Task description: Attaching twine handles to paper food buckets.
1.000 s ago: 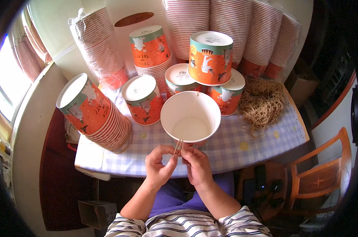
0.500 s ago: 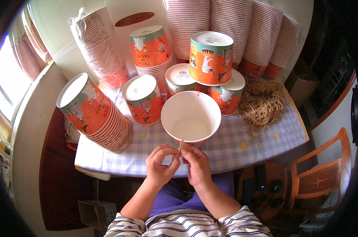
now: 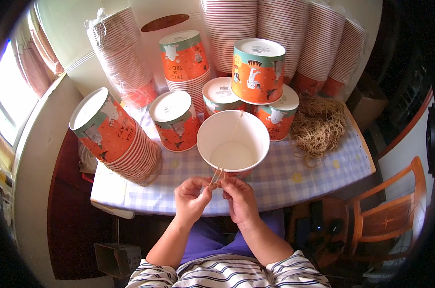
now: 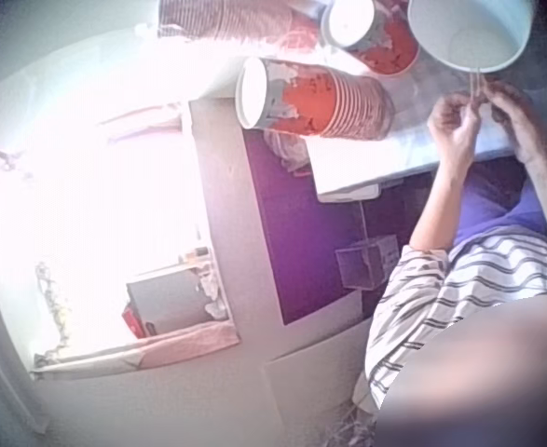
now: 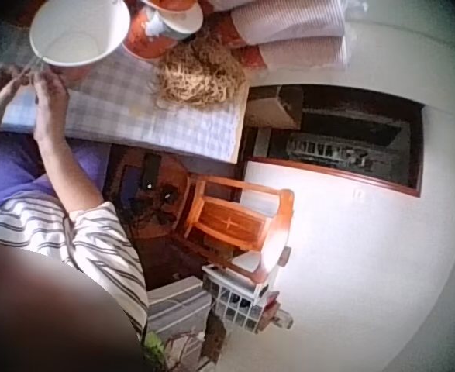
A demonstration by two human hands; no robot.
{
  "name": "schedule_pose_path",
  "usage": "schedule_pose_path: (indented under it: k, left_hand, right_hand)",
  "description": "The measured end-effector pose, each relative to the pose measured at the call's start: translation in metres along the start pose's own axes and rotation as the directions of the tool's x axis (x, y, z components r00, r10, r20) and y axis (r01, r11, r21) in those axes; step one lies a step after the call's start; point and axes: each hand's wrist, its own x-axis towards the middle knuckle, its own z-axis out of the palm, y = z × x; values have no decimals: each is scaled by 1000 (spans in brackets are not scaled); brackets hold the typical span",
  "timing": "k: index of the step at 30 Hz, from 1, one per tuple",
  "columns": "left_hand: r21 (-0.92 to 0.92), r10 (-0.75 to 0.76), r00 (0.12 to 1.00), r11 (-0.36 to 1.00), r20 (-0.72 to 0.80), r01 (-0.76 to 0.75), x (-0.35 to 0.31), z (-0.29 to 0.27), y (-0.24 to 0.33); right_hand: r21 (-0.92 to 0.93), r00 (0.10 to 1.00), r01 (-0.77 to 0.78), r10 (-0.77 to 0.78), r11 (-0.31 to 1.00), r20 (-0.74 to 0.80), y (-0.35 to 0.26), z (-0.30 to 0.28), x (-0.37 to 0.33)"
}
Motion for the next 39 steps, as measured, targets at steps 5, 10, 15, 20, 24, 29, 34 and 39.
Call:
schedule_pose_path:
  k: [5,10,15,20,24,29,34,39]
  left_hand:
    - [-90,-59,998,994,-15,57,1,-3,-6]
    - [-177,-60,998,983,-19,56,2,-1,-11]
    - [-177,-55,998,983,1,55,3,1,-10]
    - [-171,-57,998,983,30,62,2,5,-6]
    - [45,99,992,994,76,-102,7,4,-1]
    - [333,56,986,937,157,-107,14,5,7]
    - [508,-29,991,860,128,-40,17,8,29]
    - [417,-208,960,901,185,115,24,0,34]
  right_hand:
    - [-68,995,100,-102,993,-25,2,-4,0]
    - [-102,985,154,-161,983,-63,-2,-1,-1]
    - [-79,988,147,-143,986,60,-2,-4,-2]
    - [-146,982,186,-179,972,61,-4,-2,-3]
    - [-207,966,255,-237,945,106,-6,0,-3]
    - [-363,884,463,-449,808,128,6,-6,3]
    - [-408,859,491,-505,769,82,4,-6,1]
    - [-457,867,464,-495,759,60,1,-3,0]
